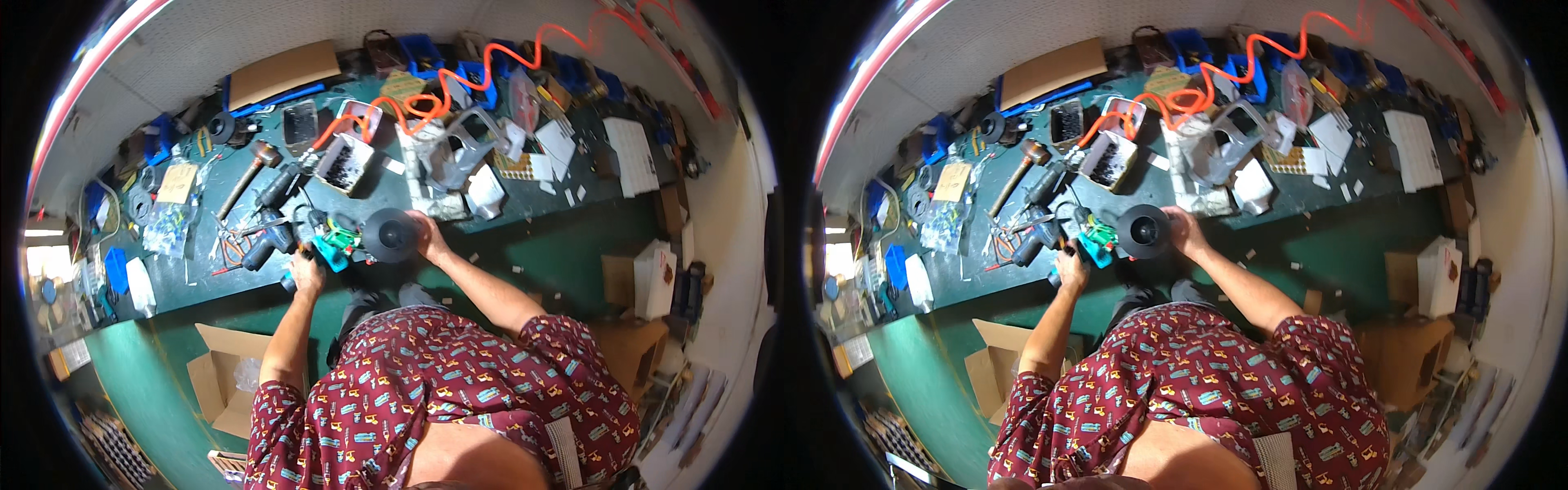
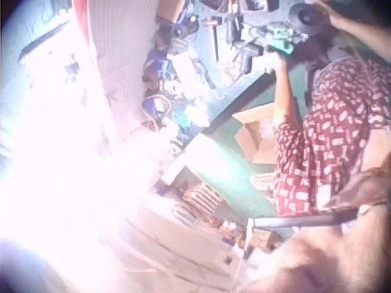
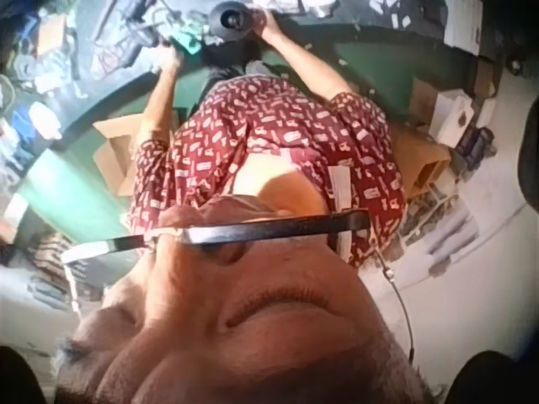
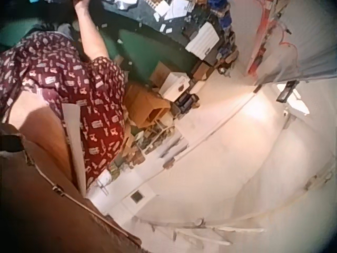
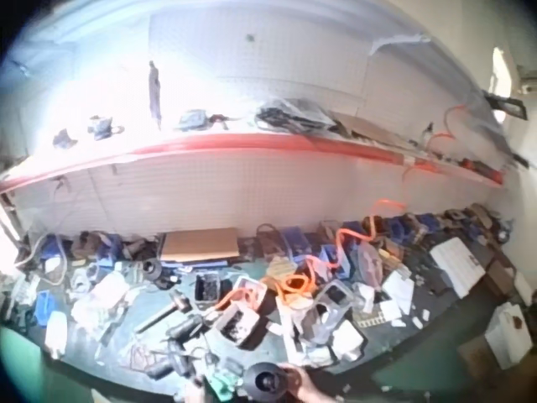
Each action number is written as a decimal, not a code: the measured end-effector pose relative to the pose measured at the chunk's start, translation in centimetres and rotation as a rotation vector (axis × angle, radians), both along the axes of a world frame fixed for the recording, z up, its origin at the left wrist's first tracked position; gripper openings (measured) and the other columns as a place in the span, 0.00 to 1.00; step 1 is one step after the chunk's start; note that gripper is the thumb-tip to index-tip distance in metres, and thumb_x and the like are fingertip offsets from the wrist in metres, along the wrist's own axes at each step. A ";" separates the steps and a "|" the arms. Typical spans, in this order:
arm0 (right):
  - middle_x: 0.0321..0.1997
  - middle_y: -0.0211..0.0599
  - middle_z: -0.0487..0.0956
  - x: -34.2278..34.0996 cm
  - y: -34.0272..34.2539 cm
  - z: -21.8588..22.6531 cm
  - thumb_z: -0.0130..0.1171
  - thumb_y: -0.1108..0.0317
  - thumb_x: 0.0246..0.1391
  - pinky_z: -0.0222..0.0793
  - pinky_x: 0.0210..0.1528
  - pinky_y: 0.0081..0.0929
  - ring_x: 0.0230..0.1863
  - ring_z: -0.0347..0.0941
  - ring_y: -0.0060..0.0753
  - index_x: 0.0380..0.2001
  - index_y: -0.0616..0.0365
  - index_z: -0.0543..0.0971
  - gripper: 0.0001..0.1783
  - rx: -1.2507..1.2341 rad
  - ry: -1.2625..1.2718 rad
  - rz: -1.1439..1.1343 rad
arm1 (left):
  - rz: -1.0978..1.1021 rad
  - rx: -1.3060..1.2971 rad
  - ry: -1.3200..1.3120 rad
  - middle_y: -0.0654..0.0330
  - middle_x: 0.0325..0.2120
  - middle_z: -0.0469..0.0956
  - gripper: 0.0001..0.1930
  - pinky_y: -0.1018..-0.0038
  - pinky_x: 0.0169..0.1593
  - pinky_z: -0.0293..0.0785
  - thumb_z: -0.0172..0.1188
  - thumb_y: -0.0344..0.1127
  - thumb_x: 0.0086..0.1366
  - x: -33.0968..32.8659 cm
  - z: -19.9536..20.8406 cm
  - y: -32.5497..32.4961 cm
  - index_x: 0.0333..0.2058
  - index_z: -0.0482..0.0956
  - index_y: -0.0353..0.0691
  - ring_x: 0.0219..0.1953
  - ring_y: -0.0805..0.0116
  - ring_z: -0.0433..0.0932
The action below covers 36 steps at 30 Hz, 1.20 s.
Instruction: The person assembles a small electronic device by attaching a black cylindrical component to a silver metal housing. They use a cordless drill to fasten screws and a pneumatic air gun to clean the assembly. The person handles the device multiple times, repositioning it to access different screw holes.
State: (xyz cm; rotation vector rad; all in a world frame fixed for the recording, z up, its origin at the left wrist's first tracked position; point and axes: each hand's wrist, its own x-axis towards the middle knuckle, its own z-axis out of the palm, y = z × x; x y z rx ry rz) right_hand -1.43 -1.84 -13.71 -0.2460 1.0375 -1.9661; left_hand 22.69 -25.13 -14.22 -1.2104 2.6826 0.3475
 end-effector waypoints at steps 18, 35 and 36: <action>0.30 0.31 0.78 3.1 -4.6 -0.4 0.69 0.73 0.54 0.69 0.30 0.22 0.28 0.72 0.18 0.40 0.60 0.76 0.13 0.179 0.604 -0.244 | -0.251 -0.038 -0.099 0.47 0.28 0.83 0.15 0.56 0.38 0.78 0.58 0.46 0.66 -4.0 26.0 -4.1 0.34 0.83 0.40 0.33 0.45 0.83; 0.38 0.48 0.83 2.6 -3.9 2.9 0.68 0.51 0.52 0.76 0.44 0.36 0.39 0.82 0.42 0.42 0.64 0.79 0.26 0.457 0.580 -0.103 | -0.923 0.009 -0.046 0.49 0.61 0.65 0.48 0.37 0.69 0.47 0.74 0.34 0.39 -14.2 30.8 7.0 0.63 0.65 0.57 0.66 0.49 0.63; 0.37 0.48 0.84 2.7 -3.7 3.1 0.68 0.51 0.52 0.76 0.44 0.35 0.39 0.83 0.42 0.42 0.64 0.79 0.26 0.481 0.548 -0.077 | -0.911 -0.015 -0.040 0.48 0.60 0.66 0.48 0.40 0.68 0.49 0.74 0.35 0.38 -13.9 30.6 6.8 0.63 0.65 0.54 0.65 0.49 0.64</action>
